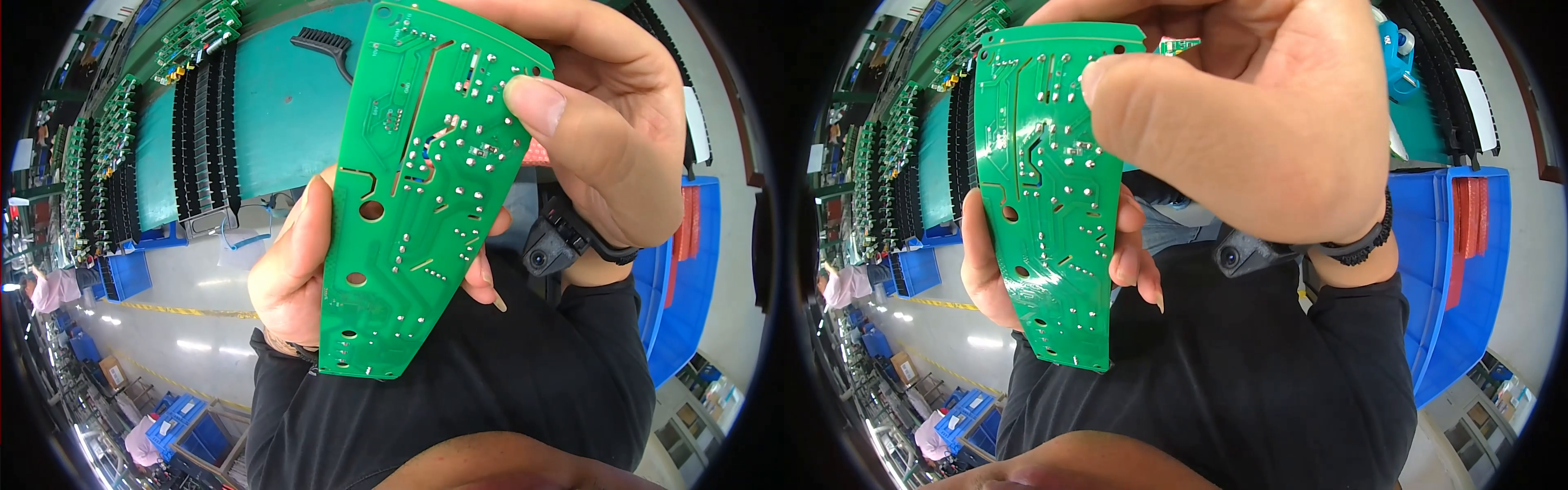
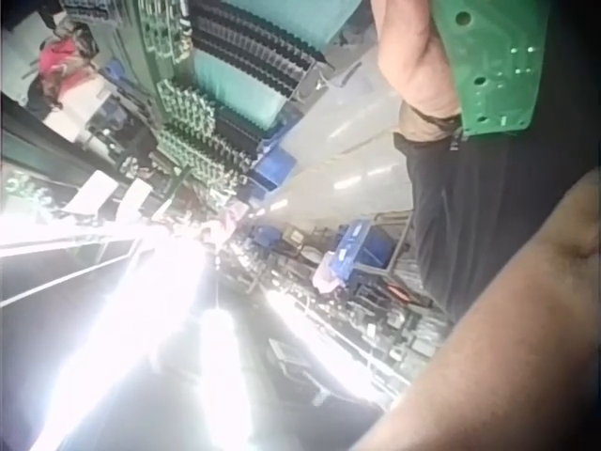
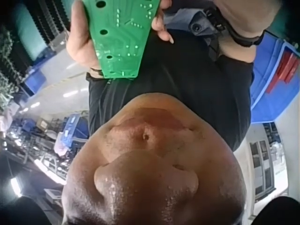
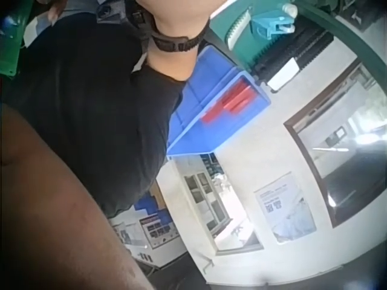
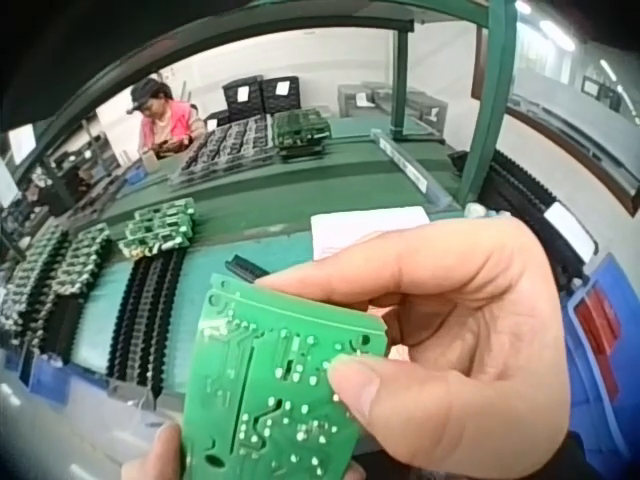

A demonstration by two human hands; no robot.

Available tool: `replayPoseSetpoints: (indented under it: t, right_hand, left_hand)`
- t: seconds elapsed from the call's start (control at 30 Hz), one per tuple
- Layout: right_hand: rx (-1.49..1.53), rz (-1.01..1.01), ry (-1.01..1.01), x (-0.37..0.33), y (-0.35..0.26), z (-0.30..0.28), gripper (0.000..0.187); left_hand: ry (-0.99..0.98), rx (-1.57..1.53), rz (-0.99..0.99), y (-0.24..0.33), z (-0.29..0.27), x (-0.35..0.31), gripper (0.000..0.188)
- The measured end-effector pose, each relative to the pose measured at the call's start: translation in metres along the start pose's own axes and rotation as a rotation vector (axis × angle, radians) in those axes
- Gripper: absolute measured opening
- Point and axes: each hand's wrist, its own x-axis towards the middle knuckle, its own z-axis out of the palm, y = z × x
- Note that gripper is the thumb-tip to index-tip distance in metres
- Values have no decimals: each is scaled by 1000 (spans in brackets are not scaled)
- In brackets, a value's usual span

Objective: Inspect and clean printed circuit boards with a brush, then wrap them in bubble wrap and secure with tape before placing into a storage bin.

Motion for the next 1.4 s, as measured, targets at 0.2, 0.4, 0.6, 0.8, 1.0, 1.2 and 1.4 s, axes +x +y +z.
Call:
replayPoseSetpoints:
  t: [0.2, 0.4, 0.6, 0.8, 1.0, 1.2, 1.4]
  right_hand:
    - [-27, -5, -9, -2, 4, 0, 56]
    - [-61, -18, -16, 1, 3, -3, 57]
    - [-93, -34, -20, 3, 5, 1, 57]
    - [-122, -54, -28, 5, 4, -3, 57]
    - [-144, -79, -33, 13, 5, -4, 58]
    - [-141, -124, -40, 14, 5, -13, 58]
    - [-140, -161, -52, 17, 8, -13, 59]
  left_hand:
    - [-189, 146, -20, 5, -15, 3, 95]
    - [-166, 56, -26, -2, -14, 0, 95]
    - [-204, 78, -23, -3, -19, 3, 93]
    - [-154, 29, -48, -4, -15, 2, 93]
    - [-87, 7, -112, 1, -11, 2, 92]
    - [28, -136, -192, 2, 2, 1, 87]
    - [-60, -171, -174, 0, -2, 2, 84]
